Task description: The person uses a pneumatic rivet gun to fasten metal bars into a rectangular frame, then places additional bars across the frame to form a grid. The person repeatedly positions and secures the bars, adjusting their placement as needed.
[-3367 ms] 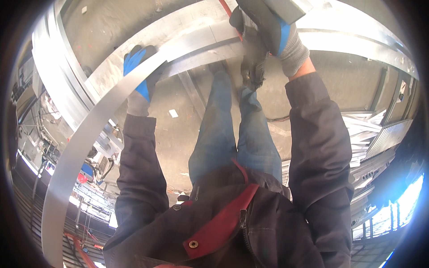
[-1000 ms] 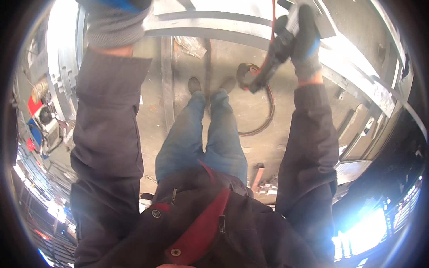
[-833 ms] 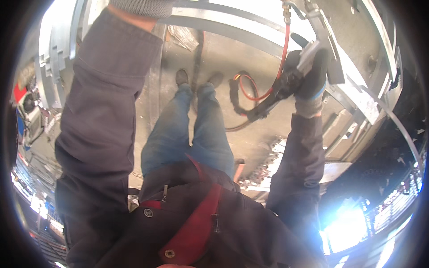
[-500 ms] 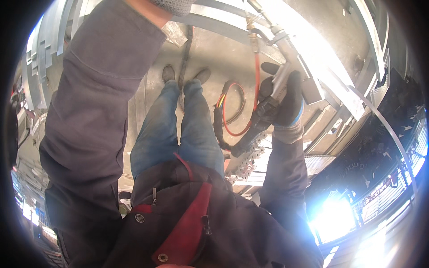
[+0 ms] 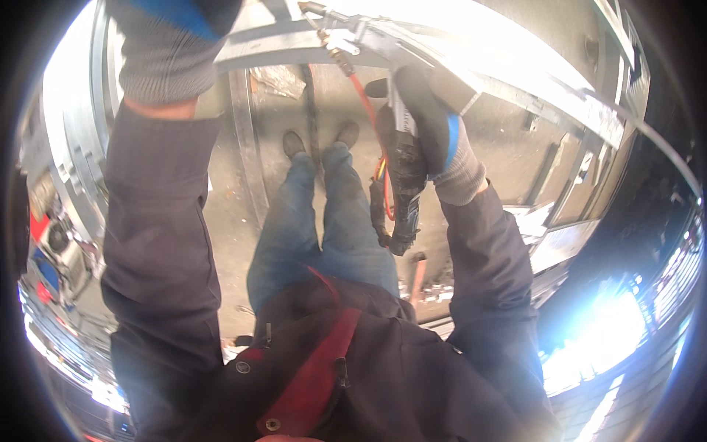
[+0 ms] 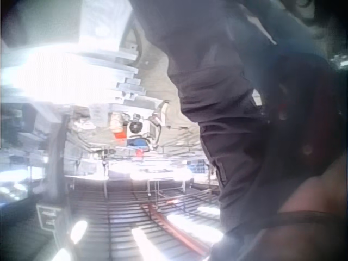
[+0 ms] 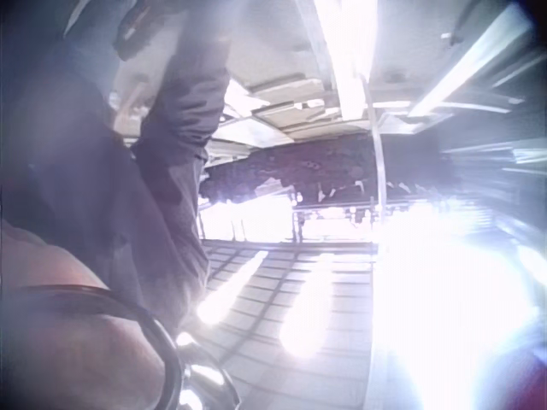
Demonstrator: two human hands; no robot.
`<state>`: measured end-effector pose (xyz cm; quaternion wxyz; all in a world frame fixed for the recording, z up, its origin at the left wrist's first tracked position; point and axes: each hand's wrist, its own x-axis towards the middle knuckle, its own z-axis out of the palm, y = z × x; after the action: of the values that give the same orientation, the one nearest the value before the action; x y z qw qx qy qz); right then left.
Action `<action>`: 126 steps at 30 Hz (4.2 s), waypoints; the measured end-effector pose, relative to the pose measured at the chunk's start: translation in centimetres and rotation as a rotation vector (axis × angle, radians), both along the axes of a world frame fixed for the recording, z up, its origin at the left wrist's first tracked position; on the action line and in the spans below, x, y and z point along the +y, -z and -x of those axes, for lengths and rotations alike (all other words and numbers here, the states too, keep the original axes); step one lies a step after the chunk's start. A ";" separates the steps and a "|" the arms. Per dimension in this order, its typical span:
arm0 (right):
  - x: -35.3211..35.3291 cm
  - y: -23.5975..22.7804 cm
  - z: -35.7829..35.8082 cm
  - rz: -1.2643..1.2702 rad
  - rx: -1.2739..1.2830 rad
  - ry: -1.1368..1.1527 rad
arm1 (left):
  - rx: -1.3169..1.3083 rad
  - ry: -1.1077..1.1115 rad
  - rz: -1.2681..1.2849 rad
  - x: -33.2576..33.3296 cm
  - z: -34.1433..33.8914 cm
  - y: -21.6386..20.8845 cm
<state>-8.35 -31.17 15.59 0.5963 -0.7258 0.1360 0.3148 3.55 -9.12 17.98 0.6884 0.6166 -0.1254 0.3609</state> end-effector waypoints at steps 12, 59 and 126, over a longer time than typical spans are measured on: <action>-2.6 3.6 -0.7 0.044 -0.675 -0.377 | -0.067 0.055 -0.261 1.7 -1.3 -2.7; -2.3 3.9 -1.2 0.054 -0.787 -0.439 | -0.573 -0.127 -0.792 7.3 -4.6 1.0; -39.4 -10.3 16.9 0.475 -0.501 0.681 | 0.251 -0.210 -0.424 1.7 0.8 -18.3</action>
<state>-25.21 -70.57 25.85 0.4978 -0.8096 0.2862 -0.1222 2.78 -7.47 36.26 0.5130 0.7965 -0.0472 0.3165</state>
